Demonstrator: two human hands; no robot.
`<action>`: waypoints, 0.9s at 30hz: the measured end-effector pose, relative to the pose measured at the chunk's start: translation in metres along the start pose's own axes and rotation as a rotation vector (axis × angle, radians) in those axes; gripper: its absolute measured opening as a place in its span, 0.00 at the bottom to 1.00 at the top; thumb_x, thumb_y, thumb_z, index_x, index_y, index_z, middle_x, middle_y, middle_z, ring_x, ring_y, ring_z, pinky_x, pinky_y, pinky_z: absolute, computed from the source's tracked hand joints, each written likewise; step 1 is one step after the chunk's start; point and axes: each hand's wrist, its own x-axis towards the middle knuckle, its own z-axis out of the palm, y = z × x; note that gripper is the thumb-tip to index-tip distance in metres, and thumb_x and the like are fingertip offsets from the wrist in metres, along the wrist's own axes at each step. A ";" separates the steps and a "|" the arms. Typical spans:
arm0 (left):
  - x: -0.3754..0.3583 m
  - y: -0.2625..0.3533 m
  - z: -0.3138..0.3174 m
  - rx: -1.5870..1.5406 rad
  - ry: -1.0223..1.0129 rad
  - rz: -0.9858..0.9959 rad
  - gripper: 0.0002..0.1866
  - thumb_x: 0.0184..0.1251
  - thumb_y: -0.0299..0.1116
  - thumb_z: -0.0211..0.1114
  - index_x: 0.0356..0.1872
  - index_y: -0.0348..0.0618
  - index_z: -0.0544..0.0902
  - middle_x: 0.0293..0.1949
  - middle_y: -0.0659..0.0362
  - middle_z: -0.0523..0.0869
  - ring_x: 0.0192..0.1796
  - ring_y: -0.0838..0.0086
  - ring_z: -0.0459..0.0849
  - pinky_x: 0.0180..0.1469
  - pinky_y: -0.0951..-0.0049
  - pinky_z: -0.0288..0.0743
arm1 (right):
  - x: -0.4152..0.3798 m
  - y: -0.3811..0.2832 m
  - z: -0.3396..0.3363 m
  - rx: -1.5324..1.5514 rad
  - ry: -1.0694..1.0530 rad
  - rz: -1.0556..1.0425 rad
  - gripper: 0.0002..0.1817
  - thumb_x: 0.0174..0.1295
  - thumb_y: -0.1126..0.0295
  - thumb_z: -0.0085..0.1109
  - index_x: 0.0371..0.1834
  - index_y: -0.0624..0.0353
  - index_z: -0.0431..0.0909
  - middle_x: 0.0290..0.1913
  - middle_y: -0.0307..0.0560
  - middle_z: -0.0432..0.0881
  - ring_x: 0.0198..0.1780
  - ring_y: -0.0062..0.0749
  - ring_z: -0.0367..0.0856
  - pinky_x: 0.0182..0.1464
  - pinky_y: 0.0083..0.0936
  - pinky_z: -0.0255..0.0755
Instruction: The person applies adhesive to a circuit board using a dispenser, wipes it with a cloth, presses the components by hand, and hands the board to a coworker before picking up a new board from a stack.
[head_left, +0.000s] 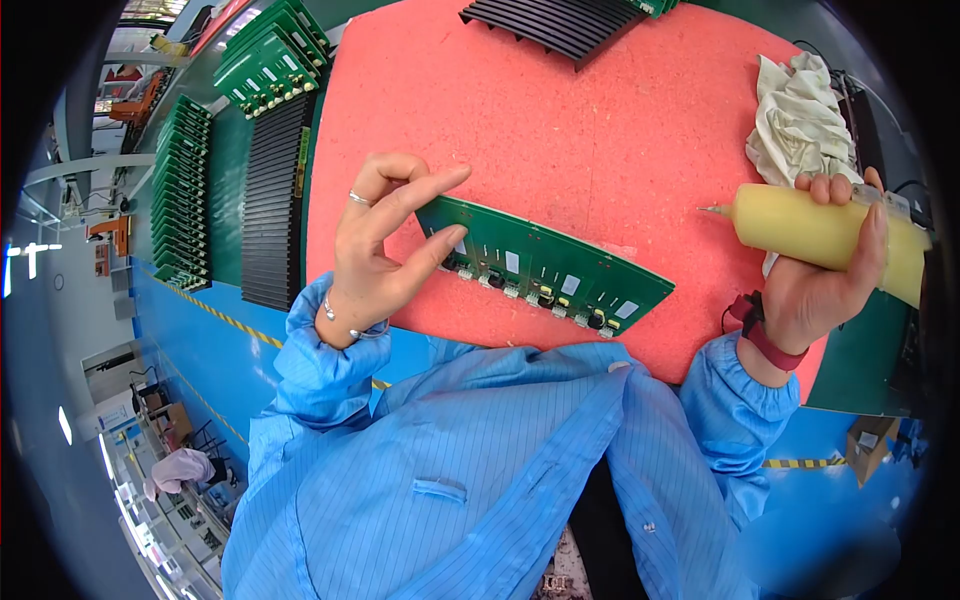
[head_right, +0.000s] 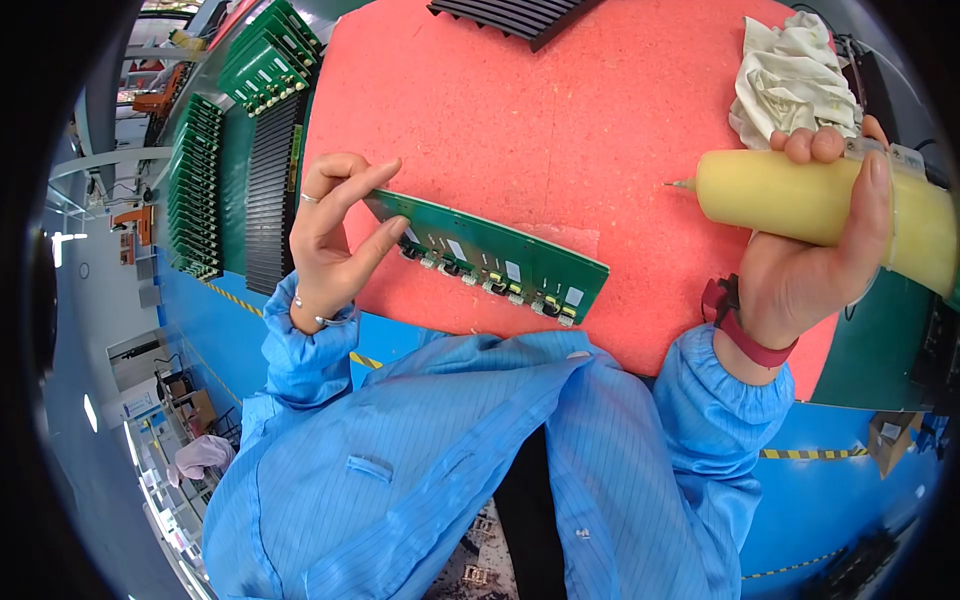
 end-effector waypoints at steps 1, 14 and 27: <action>0.001 0.002 0.000 0.017 -0.014 0.000 0.27 0.47 0.17 0.72 0.54 0.36 0.83 0.46 0.56 0.73 0.48 0.72 0.75 0.49 0.72 0.73 | 0.000 0.000 0.000 0.001 -0.004 0.003 0.24 0.70 0.58 0.51 0.60 0.64 0.66 0.38 0.46 0.77 0.42 0.34 0.76 0.56 0.38 0.70; 0.028 -0.027 0.015 0.539 0.001 0.102 0.24 0.48 0.32 0.75 0.51 0.43 0.85 0.48 0.52 0.77 0.52 0.56 0.76 0.58 0.59 0.69 | 0.001 0.001 0.000 0.012 0.021 0.002 0.23 0.70 0.61 0.52 0.60 0.66 0.65 0.39 0.49 0.73 0.44 0.34 0.73 0.59 0.40 0.66; -0.034 0.013 0.065 0.559 -0.090 0.487 0.17 0.53 0.35 0.73 0.46 0.46 0.88 0.39 0.63 0.85 0.43 0.71 0.82 0.46 0.68 0.73 | 0.003 0.003 -0.007 -0.020 -0.037 0.013 0.23 0.70 0.61 0.48 0.61 0.67 0.64 0.39 0.48 0.72 0.43 0.33 0.71 0.59 0.39 0.65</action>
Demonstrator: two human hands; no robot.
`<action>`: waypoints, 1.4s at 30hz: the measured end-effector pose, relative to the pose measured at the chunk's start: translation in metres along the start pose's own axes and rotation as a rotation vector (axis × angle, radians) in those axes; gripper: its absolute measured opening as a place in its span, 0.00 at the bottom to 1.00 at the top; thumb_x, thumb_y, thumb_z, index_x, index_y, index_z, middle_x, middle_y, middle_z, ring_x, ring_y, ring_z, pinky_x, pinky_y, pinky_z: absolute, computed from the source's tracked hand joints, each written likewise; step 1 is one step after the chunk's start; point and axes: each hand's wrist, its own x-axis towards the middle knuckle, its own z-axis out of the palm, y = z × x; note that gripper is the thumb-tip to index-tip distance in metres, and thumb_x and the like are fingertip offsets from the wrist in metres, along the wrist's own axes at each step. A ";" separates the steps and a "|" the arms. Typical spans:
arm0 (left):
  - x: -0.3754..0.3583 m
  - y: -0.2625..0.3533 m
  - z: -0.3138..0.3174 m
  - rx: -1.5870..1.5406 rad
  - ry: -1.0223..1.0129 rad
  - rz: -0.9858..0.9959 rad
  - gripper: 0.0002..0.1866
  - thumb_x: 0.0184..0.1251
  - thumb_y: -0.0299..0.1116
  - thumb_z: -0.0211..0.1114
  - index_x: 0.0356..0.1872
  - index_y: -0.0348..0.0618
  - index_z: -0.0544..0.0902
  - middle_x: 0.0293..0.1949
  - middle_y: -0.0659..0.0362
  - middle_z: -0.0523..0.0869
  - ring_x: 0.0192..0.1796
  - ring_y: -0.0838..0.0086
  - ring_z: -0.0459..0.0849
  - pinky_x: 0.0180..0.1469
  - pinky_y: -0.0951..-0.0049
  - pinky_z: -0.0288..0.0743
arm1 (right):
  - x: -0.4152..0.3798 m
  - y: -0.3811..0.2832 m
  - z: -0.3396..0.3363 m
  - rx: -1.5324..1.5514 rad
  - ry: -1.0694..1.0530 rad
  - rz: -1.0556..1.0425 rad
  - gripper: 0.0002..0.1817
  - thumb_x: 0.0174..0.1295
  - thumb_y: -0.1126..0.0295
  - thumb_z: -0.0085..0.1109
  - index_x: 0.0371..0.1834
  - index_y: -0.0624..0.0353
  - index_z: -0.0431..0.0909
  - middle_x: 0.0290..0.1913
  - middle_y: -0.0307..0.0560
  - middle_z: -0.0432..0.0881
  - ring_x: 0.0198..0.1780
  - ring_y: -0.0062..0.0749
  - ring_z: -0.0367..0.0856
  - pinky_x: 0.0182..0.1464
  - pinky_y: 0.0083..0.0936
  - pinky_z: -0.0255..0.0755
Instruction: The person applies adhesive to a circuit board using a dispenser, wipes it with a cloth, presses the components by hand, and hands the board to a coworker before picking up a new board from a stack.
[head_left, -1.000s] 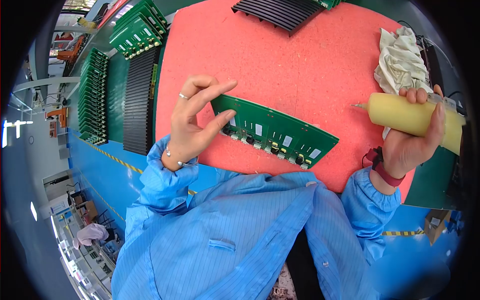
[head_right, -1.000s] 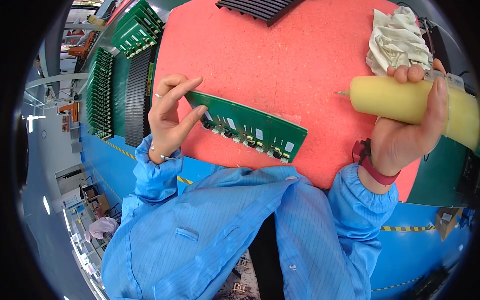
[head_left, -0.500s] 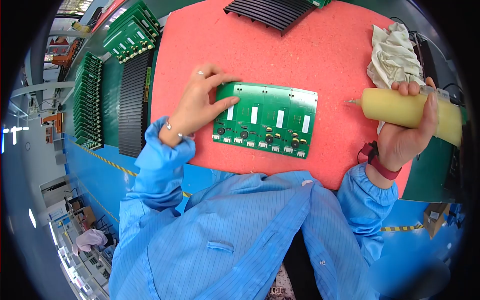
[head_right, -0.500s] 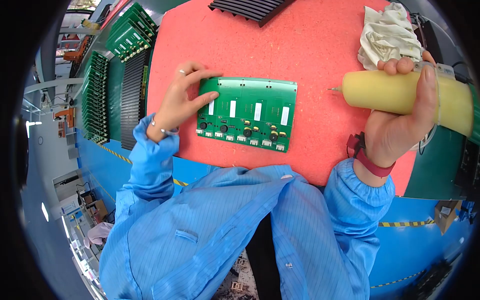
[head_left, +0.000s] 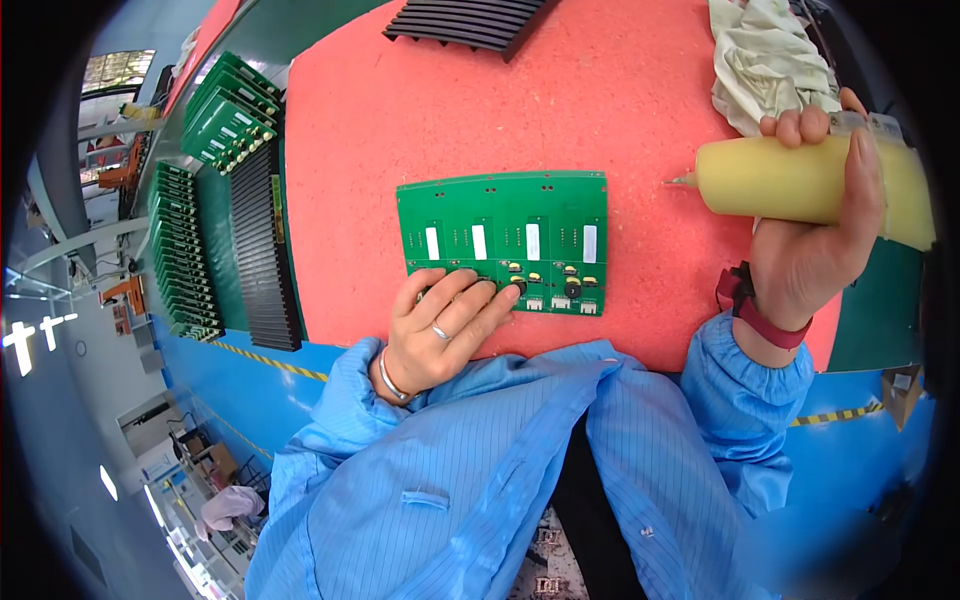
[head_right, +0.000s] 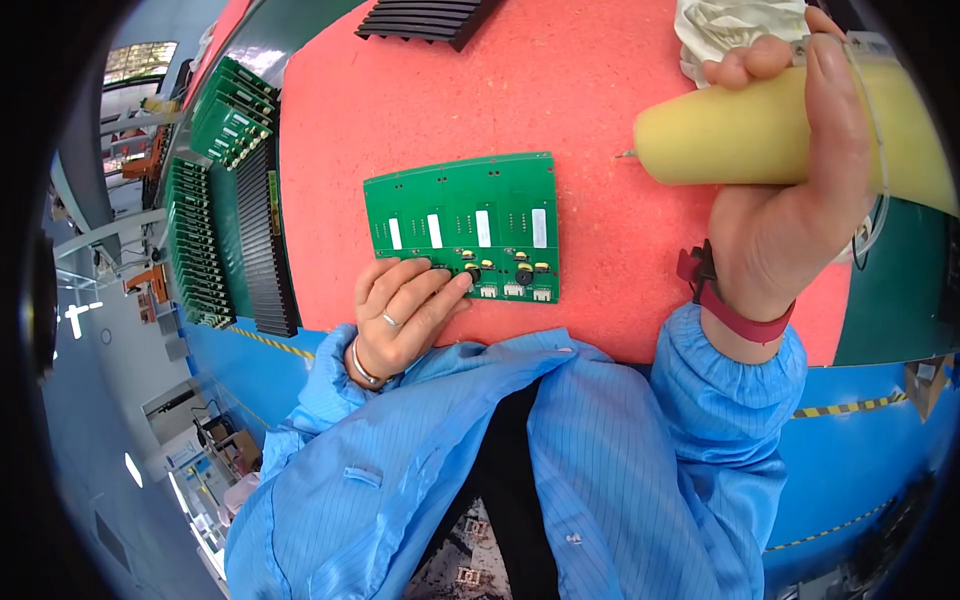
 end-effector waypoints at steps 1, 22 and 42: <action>0.002 -0.001 0.001 0.018 0.007 0.005 0.16 0.54 0.34 0.72 0.45 0.45 0.88 0.38 0.63 0.85 0.42 0.71 0.82 0.44 0.69 0.74 | 0.000 0.000 0.000 0.002 0.000 0.001 0.24 0.70 0.60 0.48 0.61 0.67 0.64 0.39 0.48 0.72 0.43 0.33 0.71 0.59 0.39 0.65; 0.026 -0.003 0.000 0.171 -0.098 -0.057 0.17 0.53 0.42 0.75 0.44 0.52 0.89 0.41 0.66 0.84 0.45 0.71 0.81 0.48 0.66 0.72 | 0.001 -0.001 -0.023 0.160 -0.098 0.074 0.29 0.70 0.58 0.42 0.66 0.69 0.59 0.41 0.48 0.70 0.44 0.32 0.69 0.56 0.38 0.64; 0.027 -0.001 0.003 0.123 -0.123 -0.120 0.15 0.53 0.41 0.75 0.44 0.57 0.89 0.41 0.66 0.84 0.47 0.71 0.81 0.60 0.57 0.66 | -0.003 0.001 -0.025 0.380 -0.179 0.070 0.28 0.71 0.59 0.41 0.67 0.67 0.57 0.44 0.47 0.65 0.47 0.33 0.63 0.60 0.39 0.57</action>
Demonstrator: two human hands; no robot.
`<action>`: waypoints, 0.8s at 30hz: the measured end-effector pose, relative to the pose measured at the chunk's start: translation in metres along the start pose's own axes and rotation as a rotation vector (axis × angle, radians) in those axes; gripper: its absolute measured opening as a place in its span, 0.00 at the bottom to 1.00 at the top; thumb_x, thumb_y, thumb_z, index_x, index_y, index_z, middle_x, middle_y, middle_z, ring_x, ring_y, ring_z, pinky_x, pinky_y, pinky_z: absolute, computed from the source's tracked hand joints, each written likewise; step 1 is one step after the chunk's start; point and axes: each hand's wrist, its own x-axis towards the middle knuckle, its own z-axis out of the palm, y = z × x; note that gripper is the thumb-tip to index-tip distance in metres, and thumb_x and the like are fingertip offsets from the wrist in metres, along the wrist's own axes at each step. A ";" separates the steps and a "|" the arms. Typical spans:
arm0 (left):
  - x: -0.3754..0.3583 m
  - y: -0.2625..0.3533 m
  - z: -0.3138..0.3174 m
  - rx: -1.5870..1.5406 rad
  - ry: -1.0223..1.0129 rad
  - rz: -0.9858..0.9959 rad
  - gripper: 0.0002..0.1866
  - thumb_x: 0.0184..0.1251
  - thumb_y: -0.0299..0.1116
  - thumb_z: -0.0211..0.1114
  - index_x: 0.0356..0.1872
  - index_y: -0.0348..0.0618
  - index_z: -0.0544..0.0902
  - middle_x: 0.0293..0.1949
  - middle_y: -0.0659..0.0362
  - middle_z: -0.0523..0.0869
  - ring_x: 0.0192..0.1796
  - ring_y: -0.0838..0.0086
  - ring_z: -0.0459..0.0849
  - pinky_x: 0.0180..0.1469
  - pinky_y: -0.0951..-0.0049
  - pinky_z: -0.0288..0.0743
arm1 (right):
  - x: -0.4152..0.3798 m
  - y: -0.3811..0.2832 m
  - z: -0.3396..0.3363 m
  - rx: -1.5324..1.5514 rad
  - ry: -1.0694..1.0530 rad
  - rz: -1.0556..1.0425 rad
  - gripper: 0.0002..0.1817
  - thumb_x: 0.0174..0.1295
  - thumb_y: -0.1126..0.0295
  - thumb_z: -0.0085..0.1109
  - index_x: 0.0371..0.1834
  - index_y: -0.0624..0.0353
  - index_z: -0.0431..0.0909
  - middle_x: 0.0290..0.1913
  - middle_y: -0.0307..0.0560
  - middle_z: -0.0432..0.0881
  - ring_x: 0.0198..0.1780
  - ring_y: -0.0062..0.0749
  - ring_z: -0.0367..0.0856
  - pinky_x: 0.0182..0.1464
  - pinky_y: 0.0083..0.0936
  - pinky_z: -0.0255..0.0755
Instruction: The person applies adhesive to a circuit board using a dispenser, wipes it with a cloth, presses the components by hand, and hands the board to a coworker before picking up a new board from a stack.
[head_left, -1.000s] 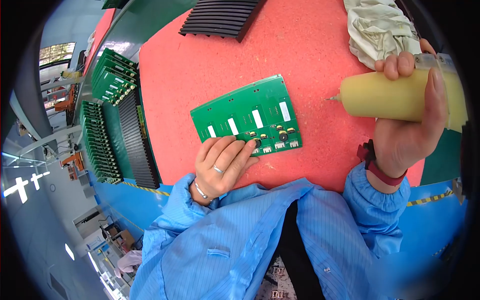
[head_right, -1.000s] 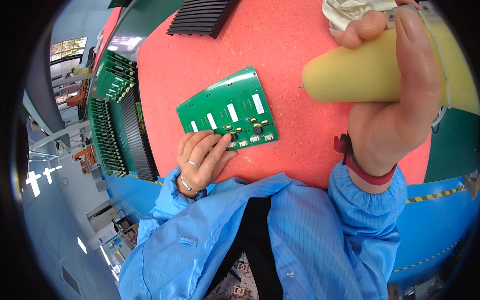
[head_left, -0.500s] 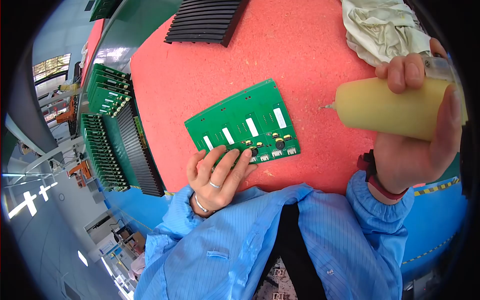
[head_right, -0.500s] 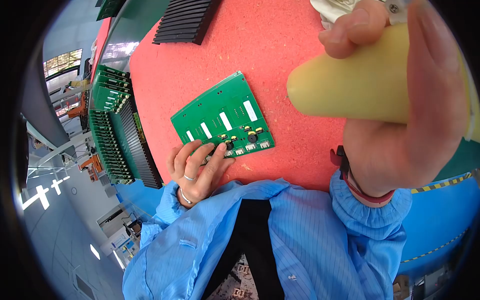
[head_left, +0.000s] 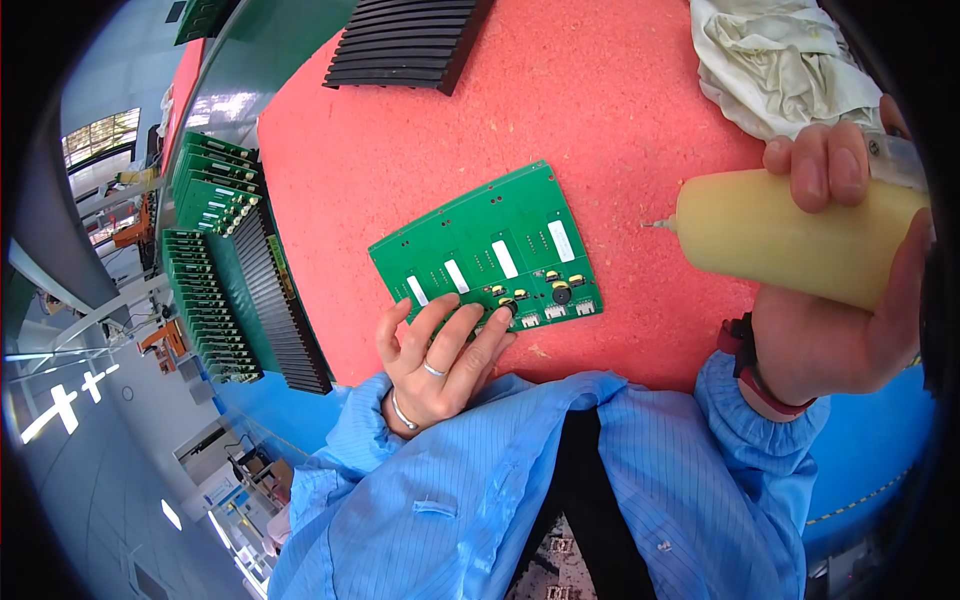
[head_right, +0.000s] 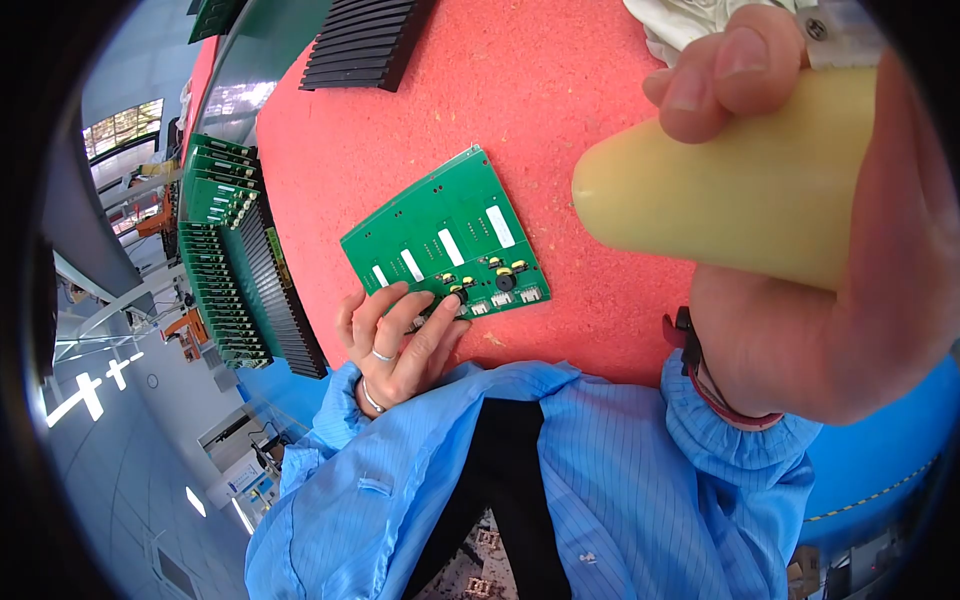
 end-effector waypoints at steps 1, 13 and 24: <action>0.001 0.001 -0.001 0.008 -0.008 -0.001 0.15 0.53 0.41 0.75 0.44 0.57 0.89 0.41 0.66 0.84 0.48 0.71 0.81 0.60 0.57 0.66 | 0.000 0.000 0.000 -0.003 0.002 0.001 0.28 0.71 0.58 0.41 0.67 0.67 0.57 0.44 0.47 0.65 0.47 0.33 0.63 0.60 0.39 0.57; 0.011 0.007 -0.013 -0.051 -0.078 -0.074 0.18 0.47 0.36 0.75 0.43 0.54 0.88 0.42 0.63 0.81 0.51 0.68 0.81 0.65 0.50 0.62 | 0.004 0.005 0.010 -0.239 0.028 -0.028 0.27 0.71 0.58 0.42 0.66 0.67 0.59 0.41 0.48 0.70 0.42 0.32 0.69 0.56 0.36 0.65; -0.002 0.015 -0.006 -0.050 0.033 -0.115 0.19 0.44 0.33 0.77 0.43 0.51 0.89 0.39 0.64 0.82 0.50 0.68 0.79 0.68 0.54 0.57 | 0.004 0.006 0.027 -0.305 0.169 -0.049 0.21 0.71 0.61 0.48 0.60 0.66 0.65 0.37 0.44 0.75 0.42 0.30 0.75 0.46 0.29 0.71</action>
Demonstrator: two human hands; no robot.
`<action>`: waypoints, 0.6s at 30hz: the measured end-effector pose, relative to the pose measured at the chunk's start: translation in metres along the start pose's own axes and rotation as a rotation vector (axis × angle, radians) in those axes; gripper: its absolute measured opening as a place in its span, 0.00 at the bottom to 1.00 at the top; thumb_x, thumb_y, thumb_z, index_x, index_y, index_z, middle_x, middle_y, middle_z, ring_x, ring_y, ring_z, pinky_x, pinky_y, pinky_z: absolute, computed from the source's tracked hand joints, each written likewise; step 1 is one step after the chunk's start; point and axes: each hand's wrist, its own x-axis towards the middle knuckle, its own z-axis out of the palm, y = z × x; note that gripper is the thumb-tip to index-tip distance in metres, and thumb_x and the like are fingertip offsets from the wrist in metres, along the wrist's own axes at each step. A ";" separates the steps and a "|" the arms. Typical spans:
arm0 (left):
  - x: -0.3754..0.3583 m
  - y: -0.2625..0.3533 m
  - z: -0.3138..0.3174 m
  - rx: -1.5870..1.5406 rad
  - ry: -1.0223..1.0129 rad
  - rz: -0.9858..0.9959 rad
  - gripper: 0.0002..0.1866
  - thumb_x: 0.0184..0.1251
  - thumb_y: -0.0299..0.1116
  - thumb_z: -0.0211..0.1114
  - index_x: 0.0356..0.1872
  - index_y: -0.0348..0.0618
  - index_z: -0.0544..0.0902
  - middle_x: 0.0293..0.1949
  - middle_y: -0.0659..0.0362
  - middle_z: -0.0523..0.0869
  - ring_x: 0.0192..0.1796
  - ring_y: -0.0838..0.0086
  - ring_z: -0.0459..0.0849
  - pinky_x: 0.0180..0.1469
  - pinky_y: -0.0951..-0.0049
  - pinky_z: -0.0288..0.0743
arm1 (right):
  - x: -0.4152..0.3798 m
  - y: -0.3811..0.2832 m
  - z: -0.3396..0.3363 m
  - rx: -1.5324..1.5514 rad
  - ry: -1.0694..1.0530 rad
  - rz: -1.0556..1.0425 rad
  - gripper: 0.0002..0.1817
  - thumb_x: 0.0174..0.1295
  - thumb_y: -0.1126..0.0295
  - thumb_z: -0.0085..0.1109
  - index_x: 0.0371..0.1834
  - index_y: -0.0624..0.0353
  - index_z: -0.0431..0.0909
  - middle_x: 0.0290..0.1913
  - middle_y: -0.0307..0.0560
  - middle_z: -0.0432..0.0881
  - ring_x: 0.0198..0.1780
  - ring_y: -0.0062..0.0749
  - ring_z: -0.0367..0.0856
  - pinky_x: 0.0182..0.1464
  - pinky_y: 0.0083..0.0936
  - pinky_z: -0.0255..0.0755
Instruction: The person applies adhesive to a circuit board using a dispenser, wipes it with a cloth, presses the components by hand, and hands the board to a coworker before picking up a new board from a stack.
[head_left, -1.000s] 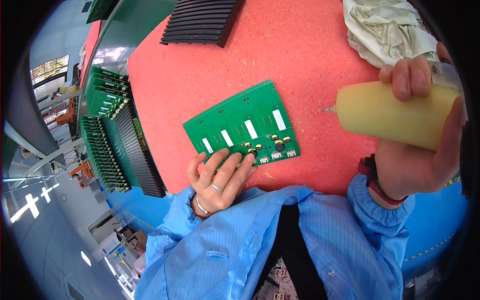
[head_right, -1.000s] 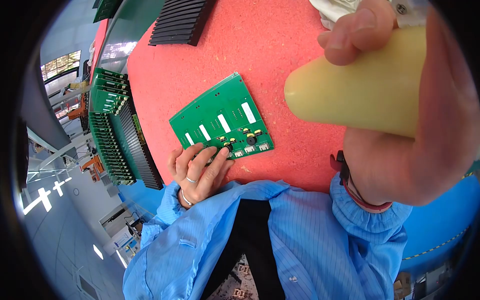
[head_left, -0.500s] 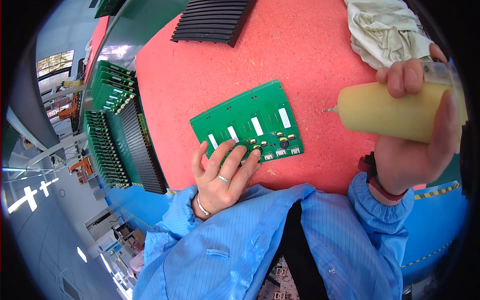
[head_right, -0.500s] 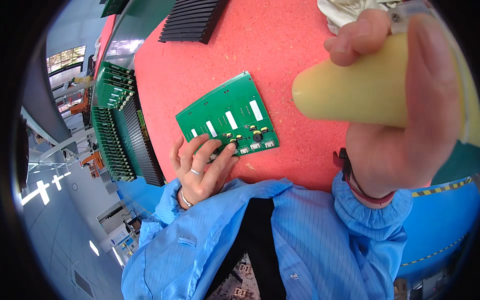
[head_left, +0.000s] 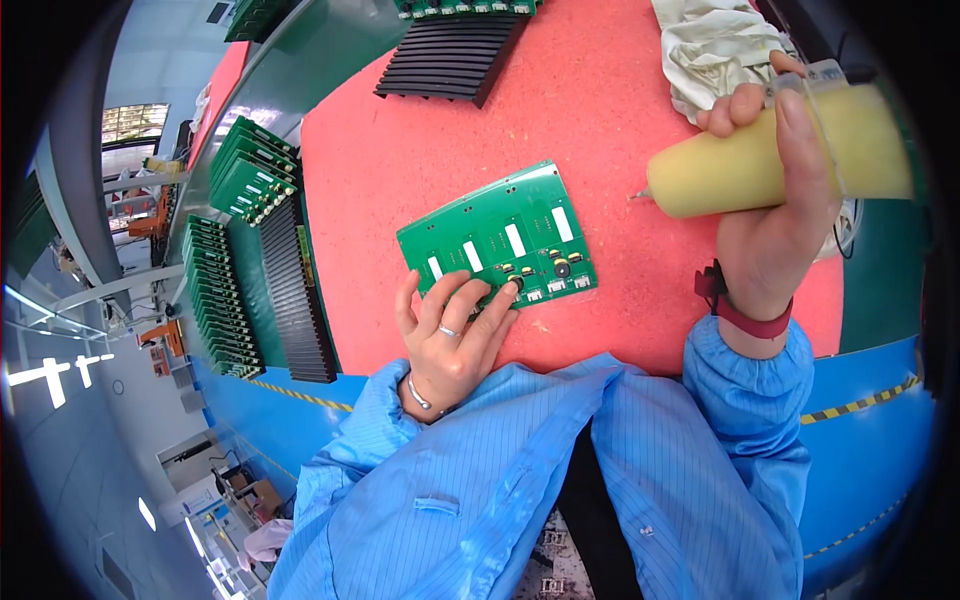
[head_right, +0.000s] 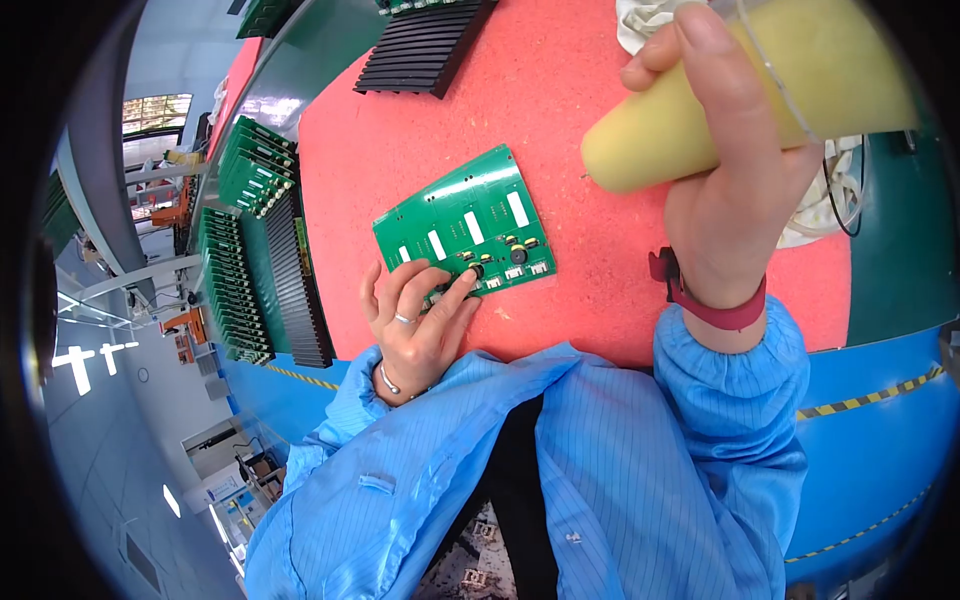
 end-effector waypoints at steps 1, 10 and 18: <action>0.000 0.002 0.000 0.003 0.003 -0.005 0.20 0.44 0.33 0.77 0.44 0.51 0.89 0.39 0.64 0.82 0.50 0.68 0.79 0.68 0.54 0.57 | 0.000 0.001 -0.002 0.020 0.006 0.010 0.21 0.71 0.62 0.48 0.59 0.66 0.66 0.37 0.44 0.75 0.42 0.30 0.75 0.46 0.29 0.71; -0.001 0.006 0.001 0.046 -0.033 -0.010 0.21 0.45 0.34 0.77 0.46 0.49 0.88 0.40 0.64 0.82 0.51 0.68 0.79 0.69 0.52 0.56 | 0.000 0.000 -0.006 0.007 -0.038 -0.054 0.20 0.71 0.62 0.46 0.58 0.67 0.67 0.37 0.47 0.74 0.41 0.32 0.75 0.47 0.30 0.71; 0.016 0.002 -0.003 0.033 -0.042 -0.012 0.14 0.47 0.33 0.75 0.39 0.50 0.89 0.38 0.65 0.82 0.47 0.69 0.80 0.67 0.49 0.59 | 0.001 -0.003 -0.008 0.006 -0.099 -0.032 0.27 0.70 0.59 0.46 0.64 0.68 0.60 0.37 0.46 0.72 0.41 0.32 0.71 0.47 0.31 0.67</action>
